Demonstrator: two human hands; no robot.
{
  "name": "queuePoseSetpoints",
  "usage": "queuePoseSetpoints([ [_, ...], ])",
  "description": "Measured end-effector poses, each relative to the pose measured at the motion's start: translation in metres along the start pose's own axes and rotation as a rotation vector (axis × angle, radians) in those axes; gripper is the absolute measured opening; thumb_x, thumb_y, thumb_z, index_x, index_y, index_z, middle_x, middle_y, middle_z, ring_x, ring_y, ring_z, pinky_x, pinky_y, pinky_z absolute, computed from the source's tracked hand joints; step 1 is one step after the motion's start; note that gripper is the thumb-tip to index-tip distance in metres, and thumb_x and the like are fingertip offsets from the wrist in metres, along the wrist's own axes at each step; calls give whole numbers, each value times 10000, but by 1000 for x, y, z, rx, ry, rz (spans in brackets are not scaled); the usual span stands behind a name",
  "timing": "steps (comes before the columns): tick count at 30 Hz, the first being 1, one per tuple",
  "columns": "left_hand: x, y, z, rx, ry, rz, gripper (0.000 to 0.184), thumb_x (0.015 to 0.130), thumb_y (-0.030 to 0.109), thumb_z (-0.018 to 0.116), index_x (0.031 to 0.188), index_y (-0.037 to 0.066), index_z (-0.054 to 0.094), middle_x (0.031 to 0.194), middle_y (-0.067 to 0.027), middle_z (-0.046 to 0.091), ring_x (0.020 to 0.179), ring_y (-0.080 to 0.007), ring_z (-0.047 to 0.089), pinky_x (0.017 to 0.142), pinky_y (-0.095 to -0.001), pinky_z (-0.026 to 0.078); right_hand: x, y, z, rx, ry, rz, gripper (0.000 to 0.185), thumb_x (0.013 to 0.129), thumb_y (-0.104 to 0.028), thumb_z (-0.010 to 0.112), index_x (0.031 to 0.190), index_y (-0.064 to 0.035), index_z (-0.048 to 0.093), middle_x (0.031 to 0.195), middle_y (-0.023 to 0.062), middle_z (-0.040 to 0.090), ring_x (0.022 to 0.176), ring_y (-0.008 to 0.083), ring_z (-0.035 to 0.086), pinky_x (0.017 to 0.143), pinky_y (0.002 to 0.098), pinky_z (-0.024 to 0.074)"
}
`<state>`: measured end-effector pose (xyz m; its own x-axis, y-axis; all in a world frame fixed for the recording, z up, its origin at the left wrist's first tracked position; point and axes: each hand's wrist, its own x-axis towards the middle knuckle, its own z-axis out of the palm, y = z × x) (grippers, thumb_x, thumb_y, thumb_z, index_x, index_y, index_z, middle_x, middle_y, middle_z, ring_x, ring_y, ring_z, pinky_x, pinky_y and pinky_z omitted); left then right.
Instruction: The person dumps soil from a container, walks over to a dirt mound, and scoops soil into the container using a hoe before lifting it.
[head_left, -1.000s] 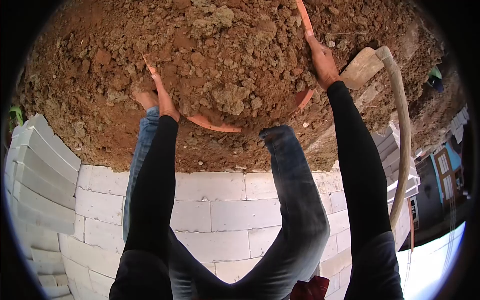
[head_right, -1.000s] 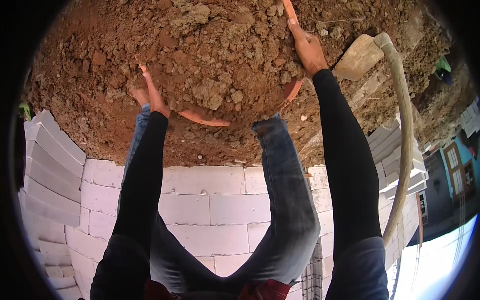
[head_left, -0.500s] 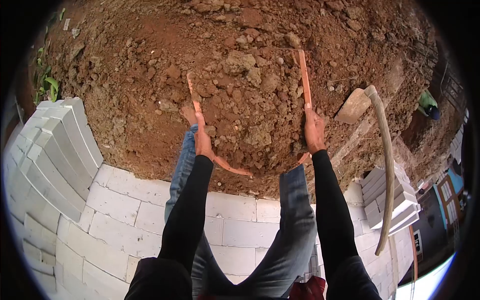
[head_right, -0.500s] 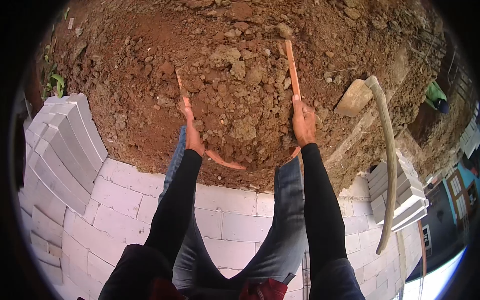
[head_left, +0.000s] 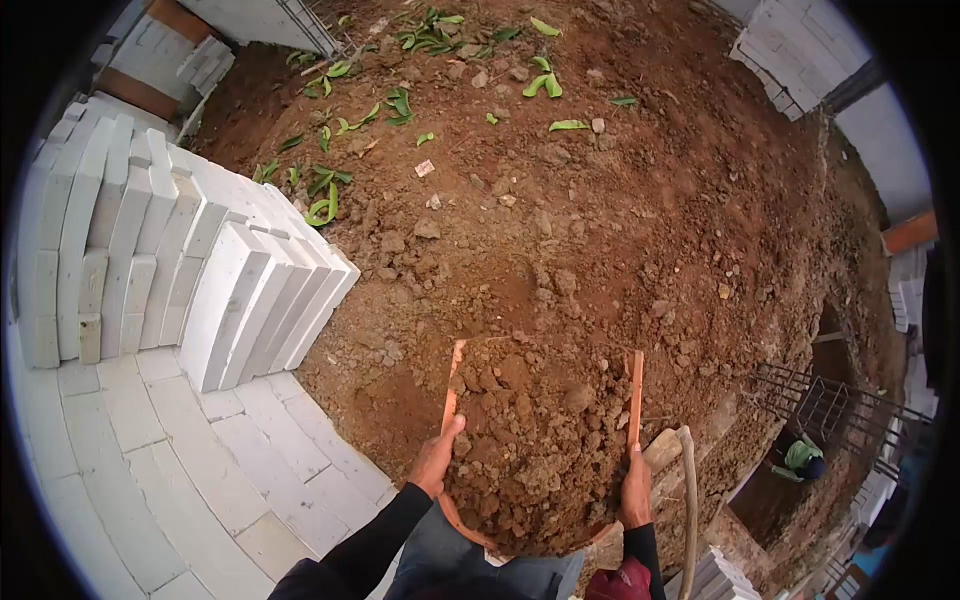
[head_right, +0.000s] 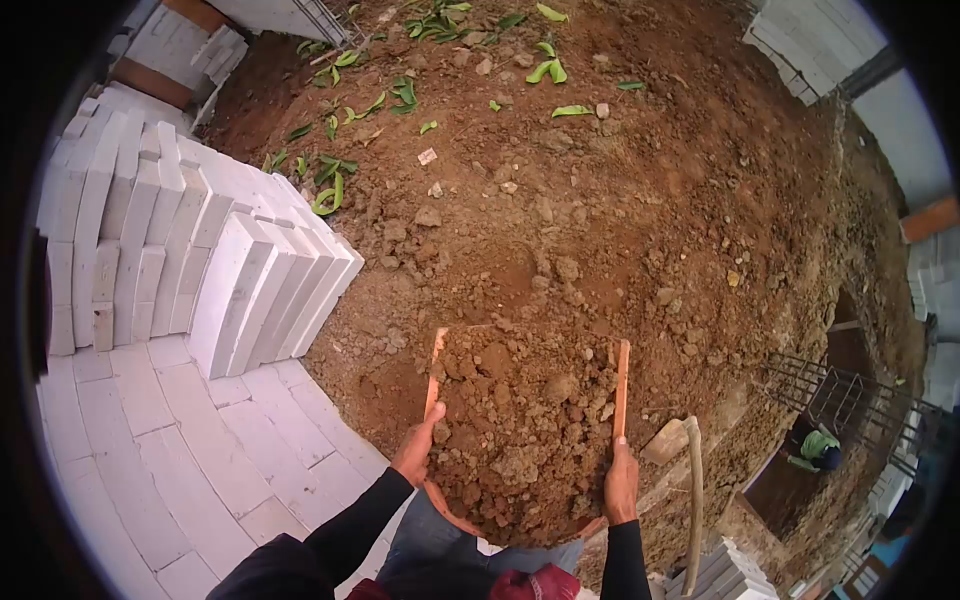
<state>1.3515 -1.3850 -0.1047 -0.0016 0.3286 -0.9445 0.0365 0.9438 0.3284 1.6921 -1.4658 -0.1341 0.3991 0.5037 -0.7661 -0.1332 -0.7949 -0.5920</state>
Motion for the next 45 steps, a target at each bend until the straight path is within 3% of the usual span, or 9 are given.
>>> queuePoseSetpoints([
  [2, -46, 13, -46, 27, -13, -3, 1031, 868, 763, 494, 1539, 12, 275, 1599, -276, 142, 1494, -395, 136, 1169, -570, 170, -85, -82, 16, 100, -120, 47, 498, 1038, -526, 379, 944, -53, 504, 751, -27, 416, 681, 108, 431, 614, 325, 376],
  [6, -103, 61, -62, 154, 159, 227, 676, 884, 735, 535, 577, 187, 284, 569, 56, 159, 495, -109, 198, 558, -337, 255, -125, -144, 44, 170, -62, -51, 480, 1048, -478, 361, 1103, -41, 553, 813, 15, 522, 695, 131, 548, 627, 320, 473],
  [16, -102, 116, -137, 32, 327, 264, 658, 942, 679, 486, 566, 158, 339, 564, 26, 106, 476, -130, 201, 603, -385, 327, -61, -191, 132, -195, -189, -253, 597, 1021, -531, 366, 903, 29, 537, 737, 39, 431, 691, 171, 389, 646, 377, 350],
  [21, -73, 225, -125, -29, 365, 234, 844, 918, 712, 465, 1372, 2, 503, 1234, -257, 554, 1152, -366, 550, 1009, -564, 427, 18, -292, 167, -392, -236, -295, 674, 996, -568, 354, 903, 69, 552, 797, 149, 577, 761, 258, 511, 723, 432, 413],
  [29, -51, 330, -110, -87, 275, 350, 905, 950, 686, 423, 1581, 83, 182, 1618, -201, 173, 1429, -345, 310, 1138, -473, 295, 53, -413, 191, -483, -268, -387, 644, 1001, -557, 324, 776, 20, 499, 695, 152, 524, 650, 300, 481, 634, 479, 345],
  [30, -52, 350, -109, -131, 237, 274, 870, 968, 651, 439, 1562, 46, 247, 1562, -170, 313, 1145, -237, 525, 974, -360, 427, 65, -432, 194, -465, -315, -399, 571, 1021, -557, 340, 799, -40, 439, 701, 54, 394, 665, 183, 341, 636, 414, 319],
  [34, -14, 388, -110, -237, 343, 304, 781, 984, 604, 452, 1438, -30, 435, 1185, -80, 575, 667, -91, 447, 630, -306, 438, 102, -486, 215, -531, -289, -440, 649, 1001, -578, 323, 755, -4, 501, 649, 129, 488, 613, 284, 454, 618, 449, 346],
  [38, -6, 411, -126, -258, 292, 323, 586, 991, 597, 452, 1065, 36, 602, 677, 33, 364, 532, -101, 340, 497, -305, 316, 109, -518, 228, -510, -296, -520, 645, 1000, -585, 332, 754, -10, 493, 656, 118, 482, 608, 267, 432, 607, 439, 336],
  [45, 63, 503, -181, -403, 306, 364, 611, 1030, 573, 370, 1160, 13, 576, 751, 17, 370, 606, -98, 312, 574, -301, 350, 163, -634, 351, -572, -419, -443, 529, 1030, -537, 348, 733, -100, 374, 648, 6, 287, 590, 145, 261, 570, 382, 268],
])
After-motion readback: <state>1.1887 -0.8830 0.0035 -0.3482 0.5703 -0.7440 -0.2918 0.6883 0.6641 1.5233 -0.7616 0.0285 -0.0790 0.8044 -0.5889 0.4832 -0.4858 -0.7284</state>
